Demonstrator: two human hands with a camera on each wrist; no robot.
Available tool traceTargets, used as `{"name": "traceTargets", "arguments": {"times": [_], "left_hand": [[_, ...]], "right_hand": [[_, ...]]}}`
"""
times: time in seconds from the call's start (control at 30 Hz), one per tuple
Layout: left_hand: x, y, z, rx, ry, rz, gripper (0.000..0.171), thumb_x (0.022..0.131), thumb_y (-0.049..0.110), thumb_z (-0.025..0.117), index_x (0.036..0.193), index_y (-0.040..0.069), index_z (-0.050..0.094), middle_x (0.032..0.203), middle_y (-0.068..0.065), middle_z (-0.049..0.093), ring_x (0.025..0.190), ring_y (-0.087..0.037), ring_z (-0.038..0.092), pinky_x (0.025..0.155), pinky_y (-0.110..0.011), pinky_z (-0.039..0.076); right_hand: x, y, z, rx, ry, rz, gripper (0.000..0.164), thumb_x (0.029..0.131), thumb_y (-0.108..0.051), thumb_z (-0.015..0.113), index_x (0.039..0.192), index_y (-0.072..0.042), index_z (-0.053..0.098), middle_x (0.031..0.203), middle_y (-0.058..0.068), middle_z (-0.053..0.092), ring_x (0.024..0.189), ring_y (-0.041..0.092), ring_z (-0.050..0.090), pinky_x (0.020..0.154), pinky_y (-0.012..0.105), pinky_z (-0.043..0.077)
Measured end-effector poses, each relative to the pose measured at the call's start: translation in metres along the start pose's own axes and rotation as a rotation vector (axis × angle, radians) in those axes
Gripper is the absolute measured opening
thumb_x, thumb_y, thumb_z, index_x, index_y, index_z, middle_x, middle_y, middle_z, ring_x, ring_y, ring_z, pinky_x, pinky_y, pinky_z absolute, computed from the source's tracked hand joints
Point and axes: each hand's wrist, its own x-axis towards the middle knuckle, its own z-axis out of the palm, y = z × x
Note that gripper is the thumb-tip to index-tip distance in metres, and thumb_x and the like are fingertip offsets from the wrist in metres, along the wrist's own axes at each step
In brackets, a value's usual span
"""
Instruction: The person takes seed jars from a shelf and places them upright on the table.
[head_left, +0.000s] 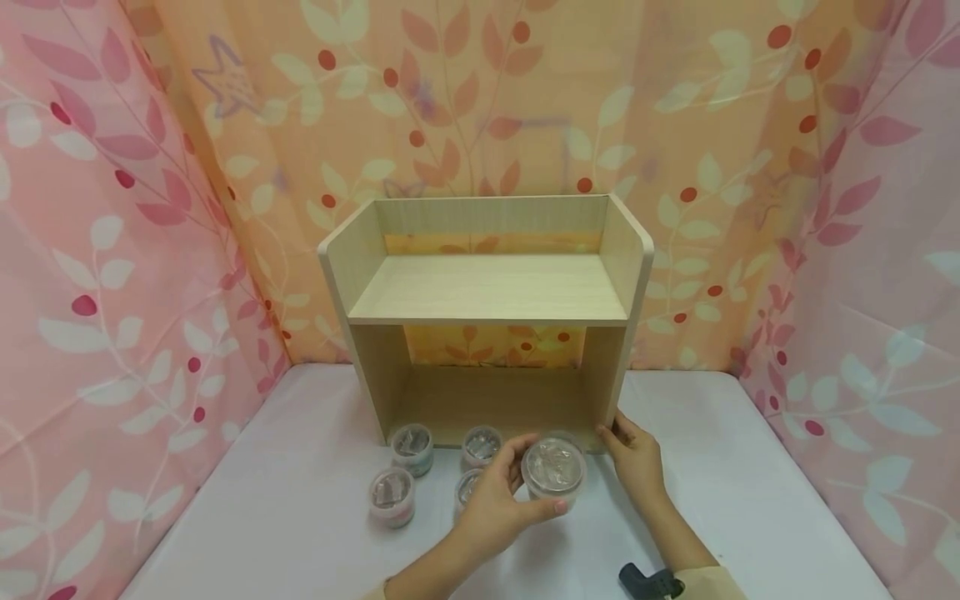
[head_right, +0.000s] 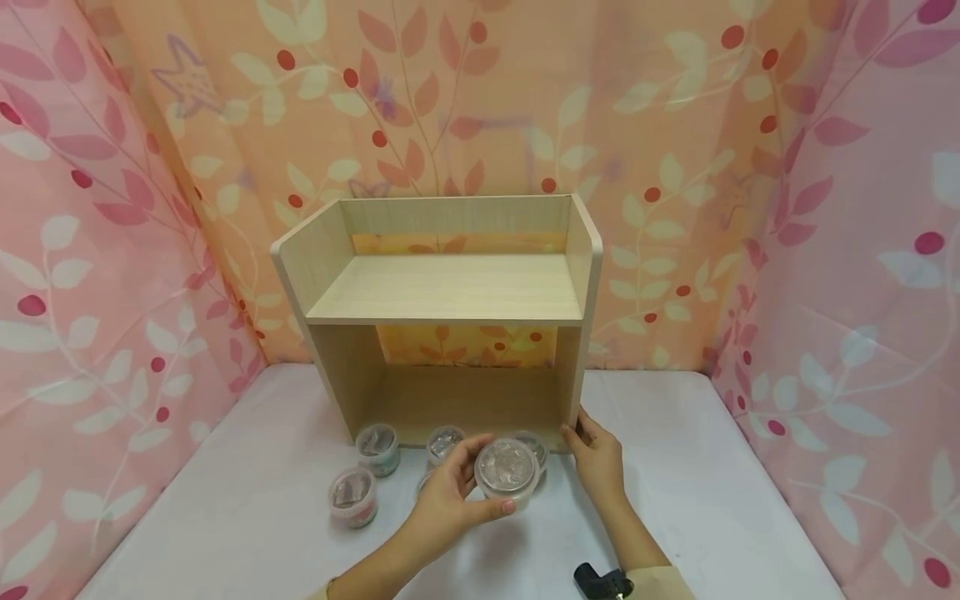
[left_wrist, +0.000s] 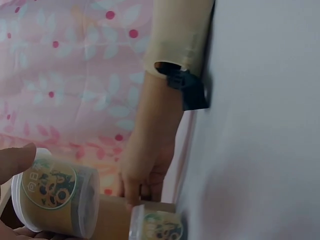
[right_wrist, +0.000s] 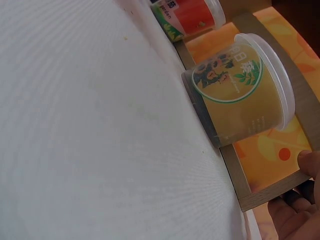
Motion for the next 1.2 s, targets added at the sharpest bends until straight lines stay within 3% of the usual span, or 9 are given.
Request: {"name": "traceTargets", "arguments": {"times": [0.5,0.77,1.2], "left_hand": [[-0.001,-0.032,0.019,0.027,0.029,-0.026,0.090,0.076,0.020,0.092,0.152,0.009,0.044,0.157,-0.008,0.046,0.146,-0.030,0.044,0.119,-0.043,0.035],[0.002,-0.053,0.028,-0.001,0.062,-0.025,0.091,0.076,0.021,0.092,0.152,0.011,0.044,0.159,-0.007,0.044,0.150,-0.032,0.037,0.121,-0.044,0.032],[0.001,-0.064,0.031,-0.051,0.040,-0.081,0.091,0.074,0.016,0.093,0.151,0.009,0.045,0.155,-0.008,0.047,0.148,-0.029,0.039,0.121,-0.044,0.029]], "right_hand": [[0.000,-0.001,0.001,0.024,-0.013,0.008,0.059,0.100,-0.030,0.069,0.150,-0.004,0.049,0.141,0.021,0.058,0.126,0.035,0.061,0.094,0.031,0.054],[0.002,0.001,0.001,0.021,0.007,0.014,0.055,0.100,-0.024,0.070,0.149,-0.007,0.051,0.141,0.020,0.059,0.125,0.035,0.062,0.090,0.014,0.052],[0.000,-0.001,0.000,0.039,0.006,0.003,0.057,0.099,-0.027,0.070,0.148,-0.004,0.051,0.140,0.022,0.059,0.126,0.037,0.061,0.090,0.013,0.052]]}}
